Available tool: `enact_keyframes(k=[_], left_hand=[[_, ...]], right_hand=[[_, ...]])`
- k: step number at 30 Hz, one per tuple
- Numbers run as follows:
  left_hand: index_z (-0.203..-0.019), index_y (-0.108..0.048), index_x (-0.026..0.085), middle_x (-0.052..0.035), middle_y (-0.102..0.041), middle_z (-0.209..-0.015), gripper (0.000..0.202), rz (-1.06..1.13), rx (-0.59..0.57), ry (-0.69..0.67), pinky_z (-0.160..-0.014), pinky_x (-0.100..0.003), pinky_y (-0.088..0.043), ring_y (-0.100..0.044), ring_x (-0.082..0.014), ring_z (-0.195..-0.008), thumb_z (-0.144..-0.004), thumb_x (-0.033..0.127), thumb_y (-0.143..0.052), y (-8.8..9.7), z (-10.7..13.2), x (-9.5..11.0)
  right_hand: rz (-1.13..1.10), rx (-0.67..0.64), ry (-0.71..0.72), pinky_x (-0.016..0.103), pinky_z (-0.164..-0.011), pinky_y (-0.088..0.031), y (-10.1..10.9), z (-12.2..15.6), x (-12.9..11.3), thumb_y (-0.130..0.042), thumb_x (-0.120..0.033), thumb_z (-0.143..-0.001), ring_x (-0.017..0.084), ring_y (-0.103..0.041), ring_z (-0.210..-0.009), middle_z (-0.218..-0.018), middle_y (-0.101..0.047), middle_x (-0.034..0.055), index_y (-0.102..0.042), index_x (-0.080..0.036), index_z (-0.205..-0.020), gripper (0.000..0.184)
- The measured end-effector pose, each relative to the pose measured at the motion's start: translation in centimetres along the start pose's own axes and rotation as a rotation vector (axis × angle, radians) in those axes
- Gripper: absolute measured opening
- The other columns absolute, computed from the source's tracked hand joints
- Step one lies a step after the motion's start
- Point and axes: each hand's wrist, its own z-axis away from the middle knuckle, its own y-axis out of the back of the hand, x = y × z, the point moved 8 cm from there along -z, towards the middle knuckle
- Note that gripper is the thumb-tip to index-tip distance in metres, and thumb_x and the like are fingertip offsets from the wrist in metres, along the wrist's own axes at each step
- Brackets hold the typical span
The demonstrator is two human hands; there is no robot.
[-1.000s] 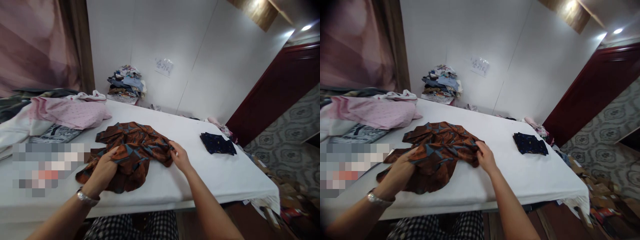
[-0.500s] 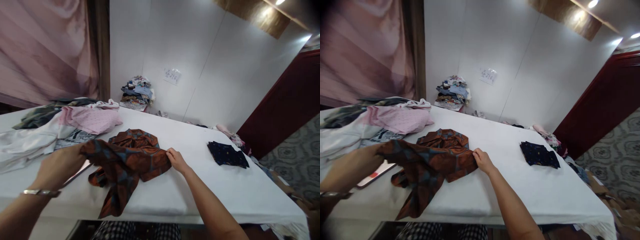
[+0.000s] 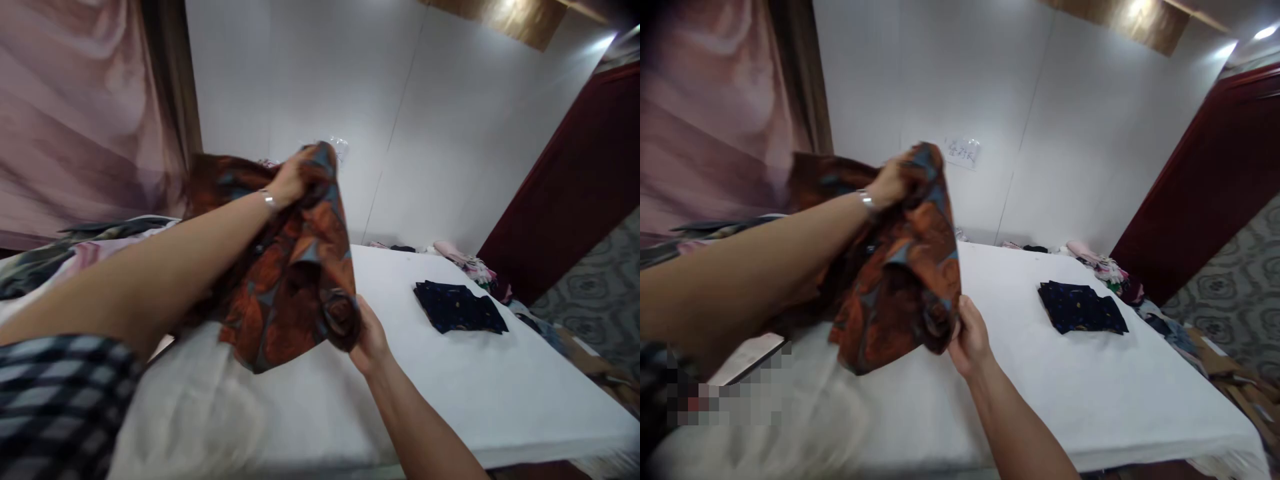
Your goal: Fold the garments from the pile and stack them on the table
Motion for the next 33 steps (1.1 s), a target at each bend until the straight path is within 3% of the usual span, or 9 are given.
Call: enact_keyframes(k=[4,7,9,12,16,19,22,28,33], left_hand=[[-0.117,-0.042,-0.014,-0.0202,-0.05,-0.131,0.062,-0.008,-0.139,-0.101,-0.085,-0.021,-0.039,-0.053,-0.0149,-0.113,-0.082,0.031,-0.017,-12.4,-6.6,3.0],[-0.135,-0.037,-0.001,-0.021,-0.061,-0.123,0.061,-0.007,-0.306,-0.107,-0.089,-0.026,-0.044,-0.061,-0.0182,-0.107,-0.079,0.019,-0.051,-20.7,-5.9,3.4],[-0.137,-0.042,0.009,-0.015,-0.065,-0.12,0.06,0.006,-0.378,-0.123,-0.092,-0.028,-0.045,-0.062,-0.0188,-0.106,-0.079,0.017,-0.055,-23.7,-3.5,2.5],[-0.125,-0.057,0.017,-0.007,-0.068,-0.115,0.043,0.01,-0.438,-0.134,-0.093,-0.027,-0.044,-0.062,-0.0185,-0.105,-0.084,0.028,-0.049,-24.1,2.0,-0.6],[-0.102,-0.069,0.02,-0.0058,-0.069,-0.108,0.038,-0.044,-0.429,-0.131,-0.094,-0.029,-0.043,-0.061,-0.0199,-0.102,-0.089,0.04,-0.039,-20.3,11.8,-5.8],[-0.102,-0.069,0.024,-0.005,-0.069,-0.103,0.035,-0.08,-0.488,-0.109,-0.09,-0.03,-0.044,-0.061,-0.0197,-0.098,-0.089,0.043,-0.042,-18.8,19.6,-9.1],[-0.112,-0.065,0.025,-0.0075,-0.064,-0.117,0.037,-0.149,-0.491,-0.049,-0.092,-0.034,-0.045,-0.058,-0.0238,-0.106,-0.08,0.043,-0.058,-18.6,24.5,-11.5],[-0.08,-0.065,0.017,-0.0107,-0.065,-0.092,0.021,-0.277,-0.504,0.008,-0.086,-0.035,-0.045,-0.06,-0.0232,-0.092,-0.086,0.02,-0.045,-19.9,24.1,-11.5],[-0.078,-0.059,0.019,-0.0036,-0.065,-0.084,0.02,-0.047,-0.446,0.08,-0.072,-0.028,-0.042,-0.06,-0.0172,-0.079,-0.087,0.027,-0.043,-21.5,22.0,-5.2]], right_hand=[[-0.123,0.256,-0.017,0.026,-0.072,-0.055,8.5,-1.4,-0.2,-0.064,-0.027,-0.078,0.014,-0.066,-0.076,-0.077,-0.069,-0.0003,-0.061,-0.021,-0.08,0.008],[-0.141,0.379,-0.114,0.034,-0.079,-0.056,14.4,-0.2,0.9,-0.063,-0.029,-0.08,0.017,-0.069,-0.078,-0.082,-0.071,0.0029,-0.061,-0.021,-0.088,0.012],[-0.083,0.402,-0.168,0.041,-0.083,-0.055,17.2,1.3,1.6,-0.065,-0.032,-0.079,0.02,-0.069,-0.083,-0.088,-0.071,0.004,-0.06,-0.023,-0.096,0.02],[0.015,0.409,-0.163,0.042,-0.082,-0.055,19.2,3.3,1.9,-0.072,-0.027,-0.073,0.022,-0.07,-0.088,-0.094,-0.071,0.0024,-0.055,-0.027,-0.113,0.043],[0.09,0.405,-0.123,0.039,-0.073,-0.058,19.1,3.7,2.2,-0.076,-0.023,-0.068,0.022,-0.07,-0.087,-0.099,-0.07,0.0007,-0.034,-0.036,-0.136,0.081],[0.16,0.41,-0.099,0.035,-0.063,-0.059,18.6,2.6,2.5,-0.079,-0.023,-0.065,0.021,-0.071,-0.079,-0.095,-0.07,-0.0015,-0.022,-0.041,-0.141,0.097],[0.227,0.426,-0.075,0.031,-0.056,-0.059,18.5,1.0,2.6,-0.079,-0.02,-0.063,0.018,-0.071,-0.07,-0.087,-0.071,-0.0026,-0.023,-0.039,-0.142,0.099],[0.272,0.516,-0.018,0.023,-0.056,-0.055,19.3,-0.5,0.4,-0.073,-0.015,-0.061,0.013,-0.068,-0.062,-0.071,-0.07,-0.0034,-0.012,-0.028,-0.148,0.106],[0.582,0.417,0.143,0.027,-0.062,-0.054,16.8,3.4,-1.9,-0.074,-0.03,-0.065,0.017,-0.067,-0.077,-0.093,-0.072,0.0032,-0.022,-0.026,-0.148,0.098]])
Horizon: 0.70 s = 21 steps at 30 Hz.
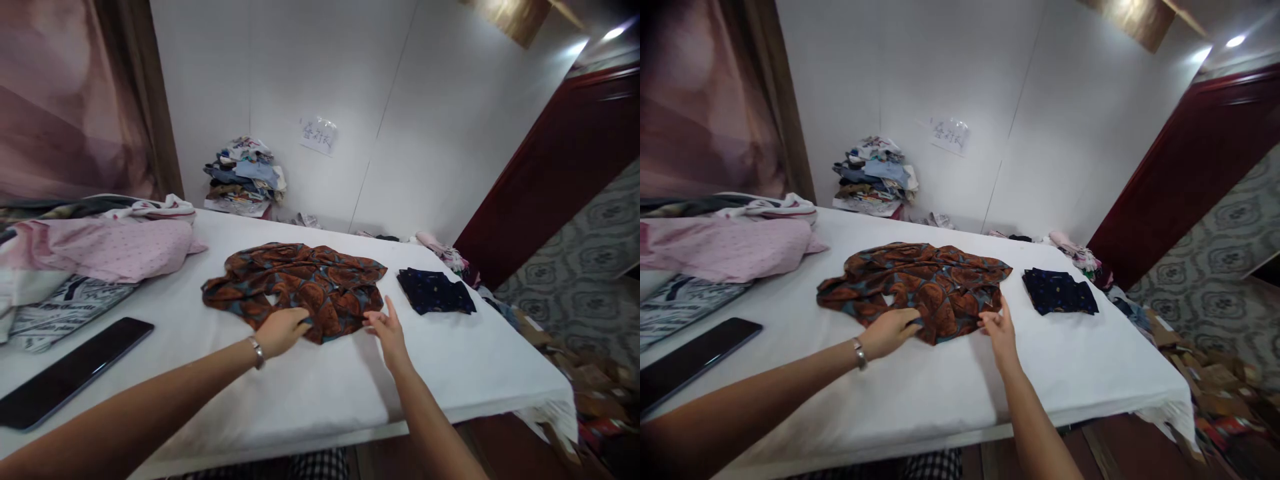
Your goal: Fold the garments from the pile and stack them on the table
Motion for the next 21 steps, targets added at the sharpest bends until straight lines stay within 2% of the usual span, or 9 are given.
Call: enact_keyframes(k=[4,5,7,9,11,13,15,17,21], left_hand=[[-0.074,-0.06,0.019,-0.0008,-0.065,-0.077,0.023,0.235,0.017,-0.112,-0.065,-0.025,-0.039,-0.059,-0.0146,-0.074,-0.088,0.029,-0.044,-2.1,-1.2,7.6],[-0.072,-0.06,0.019,-0.001,-0.066,-0.075,0.024,0.263,0.005,-0.137,-0.064,-0.025,-0.039,-0.059,-0.0144,-0.073,-0.088,0.03,-0.046,-2.6,-1.5,9.1],[-0.072,-0.061,0.018,-0.0015,-0.067,-0.076,0.026,0.293,-0.024,-0.231,-0.065,-0.024,-0.04,-0.06,-0.0144,-0.075,-0.088,0.035,-0.048,-3.0,-1.9,11.3],[-0.079,-0.065,0.02,-0.0013,-0.069,-0.084,0.029,0.299,-0.004,-0.321,-0.072,-0.024,-0.043,-0.062,-0.0145,-0.082,-0.089,0.04,-0.047,-2.1,-2.2,11.7],[-0.092,-0.067,0.022,-0.0016,-0.07,-0.095,0.031,0.249,0.071,-0.294,-0.081,-0.026,-0.044,-0.062,-0.0156,-0.091,-0.091,0.041,-0.043,-0.4,-2.6,9.3],[-0.103,-0.066,0.022,-0.0048,-0.069,-0.107,0.03,0.107,0.129,-0.162,-0.091,-0.03,-0.044,-0.06,-0.0191,-0.103,-0.089,0.039,-0.046,1.1,-2.6,4.6],[-0.117,-0.061,0.02,-0.0095,-0.063,-0.122,0.038,-0.067,0.072,-0.062,-0.098,-0.035,-0.041,-0.056,-0.0233,-0.114,-0.083,0.036,-0.055,1.6,-2.0,-0.5],[-0.119,-0.06,0.021,-0.0098,-0.059,-0.128,0.043,-0.189,-0.002,-0.02,-0.103,-0.037,-0.038,-0.052,-0.0249,-0.121,-0.08,0.039,-0.058,1.8,-0.7,-5.3],[-0.131,-0.051,0.013,-0.0155,-0.051,-0.137,0.062,-0.292,-0.048,0.225,-0.104,-0.041,-0.035,-0.046,-0.0287,-0.126,-0.082,0.051,-0.049,3.5,2.5,-14.2]], right_hand=[[0.231,-0.358,0.077,0.031,-0.076,-0.053,-3.9,5.3,0.3,-0.076,-0.025,-0.062,0.023,-0.059,-0.109,-0.132,-0.056,0.0074,-0.04,-0.03,-0.14,0.087],[0.246,-0.368,0.094,0.032,-0.079,-0.053,-4.4,6.0,0.5,-0.076,-0.026,-0.063,0.024,-0.058,-0.109,-0.132,-0.056,0.0072,-0.046,-0.028,-0.136,0.079],[0.236,-0.291,0.093,0.033,-0.079,-0.052,-4.1,6.2,0.8,-0.072,-0.034,-0.068,0.023,-0.062,-0.098,-0.114,-0.066,0.0078,-0.063,-0.022,-0.117,0.051],[0.186,-0.181,0.043,0.034,-0.073,-0.053,-3.0,5.7,1.2,-0.068,-0.043,-0.072,0.022,-0.064,-0.082,-0.089,-0.071,0.0075,-0.071,-0.017,-0.094,0.035],[0.123,-0.107,-0.017,0.033,-0.065,-0.053,-1.7,5.2,1.5,-0.069,-0.048,-0.07,0.02,-0.062,-0.069,-0.077,-0.07,0.006,-0.071,-0.016,-0.084,0.036],[0.096,-0.104,-0.034,0.033,-0.063,-0.053,-0.8,5.1,1.5,-0.073,-0.049,-0.066,0.019,-0.061,-0.068,-0.078,-0.07,0.0052,-0.072,-0.016,-0.083,0.037],[0.128,-0.177,-0.031,0.032,-0.065,-0.053,-0.6,5.4,1.4,-0.075,-0.045,-0.064,0.019,-0.061,-0.071,-0.081,-0.071,0.0042,-0.073,-0.018,-0.084,0.034],[0.145,-0.242,-0.029,0.032,-0.069,-0.053,-0.5,5.7,1.6,-0.077,-0.041,-0.064,0.018,-0.061,-0.072,-0.081,-0.071,0.0031,-0.074,-0.019,-0.086,0.031],[-0.021,-0.205,-0.046,0.037,-0.085,-0.051,-0.2,5.7,1.7,-0.074,-0.043,-0.069,0.02,-0.063,-0.085,-0.092,-0.072,0.0037,-0.073,-0.021,-0.094,0.033]])
